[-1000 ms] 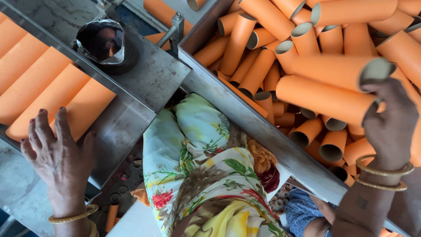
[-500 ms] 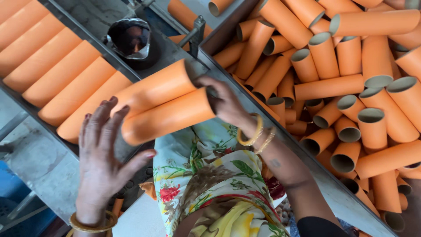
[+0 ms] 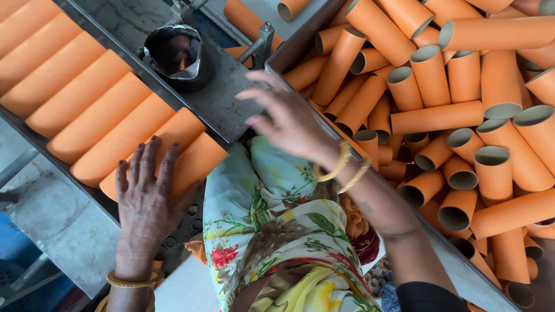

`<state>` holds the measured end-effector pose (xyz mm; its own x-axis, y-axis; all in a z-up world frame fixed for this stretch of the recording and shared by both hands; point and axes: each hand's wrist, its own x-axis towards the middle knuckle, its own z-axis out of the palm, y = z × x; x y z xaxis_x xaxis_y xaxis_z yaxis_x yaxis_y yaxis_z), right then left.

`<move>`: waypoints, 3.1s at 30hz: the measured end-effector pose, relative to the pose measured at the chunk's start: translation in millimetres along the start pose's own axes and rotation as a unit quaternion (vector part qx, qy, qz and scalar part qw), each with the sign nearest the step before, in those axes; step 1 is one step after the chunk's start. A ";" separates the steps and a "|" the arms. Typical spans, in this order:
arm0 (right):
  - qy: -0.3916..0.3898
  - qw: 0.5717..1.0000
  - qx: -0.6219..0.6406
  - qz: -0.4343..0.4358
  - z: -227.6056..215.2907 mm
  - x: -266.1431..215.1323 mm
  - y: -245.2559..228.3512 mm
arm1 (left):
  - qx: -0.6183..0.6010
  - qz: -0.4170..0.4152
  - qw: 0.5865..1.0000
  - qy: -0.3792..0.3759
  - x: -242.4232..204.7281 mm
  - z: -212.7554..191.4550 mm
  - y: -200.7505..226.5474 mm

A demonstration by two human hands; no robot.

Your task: The person picks orange cylindrical tubes from a large bin and places them one by one into a metal tray. The task is performed by hand with a repetitive pick-and-place motion.

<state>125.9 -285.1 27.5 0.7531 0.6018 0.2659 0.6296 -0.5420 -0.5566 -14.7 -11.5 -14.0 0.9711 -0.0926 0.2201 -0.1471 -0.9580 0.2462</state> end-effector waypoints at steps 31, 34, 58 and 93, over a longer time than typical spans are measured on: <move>0.265 0.961 -0.021 -0.072 -125.3 -108.0 -35.4 | -0.109 0.168 0.971 0.131 24.8 -31.9 91.2; 0.114 0.978 0.059 -0.166 -91.6 -96.0 -49.1 | -0.130 0.206 0.964 0.104 28.4 -28.9 102.5; -0.134 0.741 -0.648 0.115 -124.9 -182.3 261.2 | 0.087 -0.100 0.990 0.043 -13.3 3.2 -15.7; -0.053 0.763 0.608 0.215 121.4 -34.2 -14.3 | 0.017 0.007 0.999 0.031 -13.8 -30.2 27.7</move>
<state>68.0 -226.7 -69.2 0.7794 0.6014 -0.1758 -0.3619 0.2030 -0.9098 -37.9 -28.6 18.3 0.9554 -0.0903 0.2811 -0.1530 -0.9657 0.2097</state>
